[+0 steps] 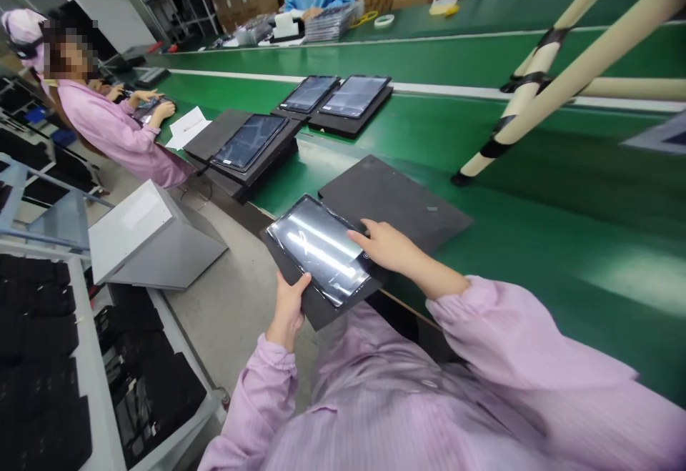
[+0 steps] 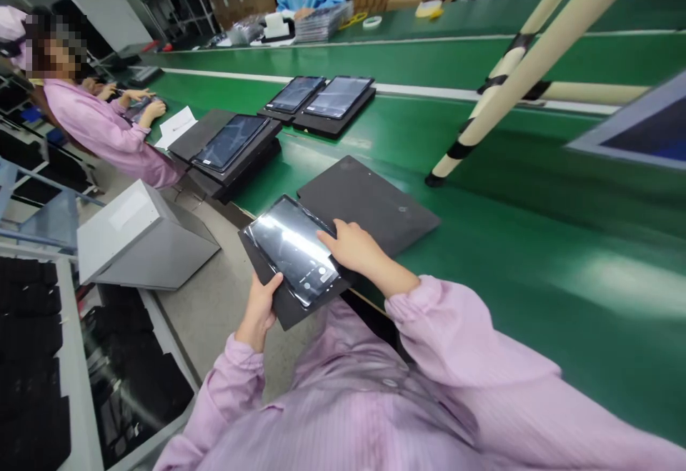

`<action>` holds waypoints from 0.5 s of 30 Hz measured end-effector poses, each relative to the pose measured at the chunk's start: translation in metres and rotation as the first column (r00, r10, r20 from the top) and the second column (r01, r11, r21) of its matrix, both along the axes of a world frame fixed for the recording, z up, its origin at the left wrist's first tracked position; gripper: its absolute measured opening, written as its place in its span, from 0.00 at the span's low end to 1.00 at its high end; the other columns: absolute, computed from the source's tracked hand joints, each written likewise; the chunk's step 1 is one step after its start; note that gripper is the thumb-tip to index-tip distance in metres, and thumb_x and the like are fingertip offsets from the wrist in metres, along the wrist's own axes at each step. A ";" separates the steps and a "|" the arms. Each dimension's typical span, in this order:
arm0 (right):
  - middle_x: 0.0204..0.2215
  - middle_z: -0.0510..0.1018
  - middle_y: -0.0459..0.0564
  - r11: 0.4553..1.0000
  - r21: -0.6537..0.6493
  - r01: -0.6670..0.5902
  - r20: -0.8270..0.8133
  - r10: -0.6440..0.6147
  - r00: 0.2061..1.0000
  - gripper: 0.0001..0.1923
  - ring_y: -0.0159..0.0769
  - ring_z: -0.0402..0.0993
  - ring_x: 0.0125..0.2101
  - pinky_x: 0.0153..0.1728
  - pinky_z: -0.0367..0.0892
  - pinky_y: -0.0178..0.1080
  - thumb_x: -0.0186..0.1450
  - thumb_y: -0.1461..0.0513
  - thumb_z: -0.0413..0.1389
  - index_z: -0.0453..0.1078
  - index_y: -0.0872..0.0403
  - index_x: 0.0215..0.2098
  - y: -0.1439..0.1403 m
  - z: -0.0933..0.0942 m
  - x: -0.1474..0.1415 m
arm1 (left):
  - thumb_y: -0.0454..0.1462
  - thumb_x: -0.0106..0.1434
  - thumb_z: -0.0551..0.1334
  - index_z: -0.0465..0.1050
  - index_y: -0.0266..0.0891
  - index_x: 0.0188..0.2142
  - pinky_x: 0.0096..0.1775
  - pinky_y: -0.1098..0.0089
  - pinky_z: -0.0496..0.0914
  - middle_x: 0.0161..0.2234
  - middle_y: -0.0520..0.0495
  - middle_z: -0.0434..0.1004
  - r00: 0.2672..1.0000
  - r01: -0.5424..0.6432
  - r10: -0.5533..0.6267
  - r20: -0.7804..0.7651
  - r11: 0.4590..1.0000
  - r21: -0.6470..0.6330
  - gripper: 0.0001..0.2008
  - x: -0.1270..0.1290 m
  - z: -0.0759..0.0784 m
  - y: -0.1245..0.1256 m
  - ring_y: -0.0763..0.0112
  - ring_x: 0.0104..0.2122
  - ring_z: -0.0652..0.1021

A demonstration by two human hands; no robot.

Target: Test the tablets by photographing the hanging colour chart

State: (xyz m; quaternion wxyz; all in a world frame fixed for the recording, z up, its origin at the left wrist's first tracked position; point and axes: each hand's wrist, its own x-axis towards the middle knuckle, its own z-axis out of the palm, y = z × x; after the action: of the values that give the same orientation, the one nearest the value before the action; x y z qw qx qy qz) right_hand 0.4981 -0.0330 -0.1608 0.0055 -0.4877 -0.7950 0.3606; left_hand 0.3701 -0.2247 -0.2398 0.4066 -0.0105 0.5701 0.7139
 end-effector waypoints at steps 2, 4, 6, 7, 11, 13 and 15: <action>0.54 0.71 0.70 0.997 -0.067 0.036 0.012 -0.036 0.999 0.32 0.58 0.68 0.56 0.58 0.62 0.52 0.69 0.48 0.51 0.68 0.66 0.59 0.010 0.004 -0.003 | 0.38 0.43 0.79 0.63 0.44 0.47 0.47 0.60 0.75 0.47 0.45 0.77 1.000 0.015 -0.015 -0.004 1.000 -0.006 0.35 0.000 0.001 0.004 0.64 0.41 0.79; 0.51 0.74 0.68 0.986 -0.146 0.074 -0.004 -0.076 0.997 0.29 0.56 0.71 0.54 0.57 0.63 0.50 0.69 0.48 0.50 0.73 0.65 0.51 0.017 0.009 0.001 | 0.39 0.42 0.79 0.63 0.44 0.47 0.46 0.59 0.76 0.46 0.44 0.77 0.999 0.035 -0.035 -0.001 0.999 -0.008 0.36 0.000 0.001 0.006 0.64 0.40 0.80; 0.47 0.77 0.64 0.962 -0.257 0.096 -0.054 -0.114 0.992 0.27 0.51 0.74 0.50 0.55 0.67 0.46 0.71 0.47 0.47 0.77 0.61 0.42 0.021 0.012 0.008 | 0.40 0.42 0.79 0.63 0.43 0.46 0.45 0.59 0.76 0.45 0.44 0.77 0.999 0.053 -0.053 0.001 0.999 -0.006 0.36 -0.001 0.000 0.007 0.64 0.39 0.79; 0.44 0.79 0.61 0.942 -0.321 0.097 -0.092 -0.133 0.987 0.27 0.48 0.76 0.47 0.52 0.69 0.44 0.71 0.48 0.46 0.77 0.60 0.40 0.021 0.014 0.012 | 0.41 0.42 0.79 0.63 0.43 0.46 0.46 0.59 0.76 0.45 0.45 0.77 0.998 0.060 -0.060 -0.001 0.998 -0.003 0.36 -0.002 0.000 0.007 0.64 0.39 0.79; 0.39 0.80 0.55 0.828 -0.556 0.076 -0.245 -0.250 0.937 0.23 0.40 0.79 0.36 0.39 0.75 0.40 0.71 0.51 0.45 0.74 0.56 0.49 0.011 0.016 0.026 | 0.43 0.41 0.80 0.63 0.44 0.47 0.50 0.58 0.74 0.47 0.44 0.77 0.996 0.089 -0.089 -0.009 0.996 0.002 0.38 -0.004 0.007 0.013 0.63 0.43 0.79; 0.43 0.80 0.53 0.747 -0.662 0.053 -0.316 -0.343 0.885 0.22 0.37 0.79 0.36 0.39 0.76 0.38 0.70 0.54 0.47 0.69 0.53 0.57 0.004 0.015 0.031 | 0.44 0.41 0.80 0.63 0.44 0.49 0.51 0.58 0.73 0.49 0.43 0.77 0.993 0.115 -0.115 -0.002 0.993 0.010 0.40 -0.002 0.014 0.018 0.61 0.45 0.79; 0.47 0.79 0.50 0.613 -0.790 0.022 -0.365 -0.499 0.786 0.22 0.35 0.79 0.37 0.39 0.76 0.35 0.67 0.56 0.51 0.67 0.49 0.58 0.001 0.014 0.036 | 0.47 0.43 0.79 0.63 0.44 0.53 0.51 0.56 0.73 0.51 0.42 0.76 0.991 0.133 -0.134 0.005 0.991 0.029 0.41 0.002 0.021 0.022 0.60 0.45 0.79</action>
State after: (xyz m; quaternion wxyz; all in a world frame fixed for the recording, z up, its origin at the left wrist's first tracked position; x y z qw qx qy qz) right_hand 0.5344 -0.0319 -0.1471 0.0884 -0.4344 -0.4510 0.7746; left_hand 0.3724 -0.2029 -0.2183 0.4555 0.0311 0.5577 0.6932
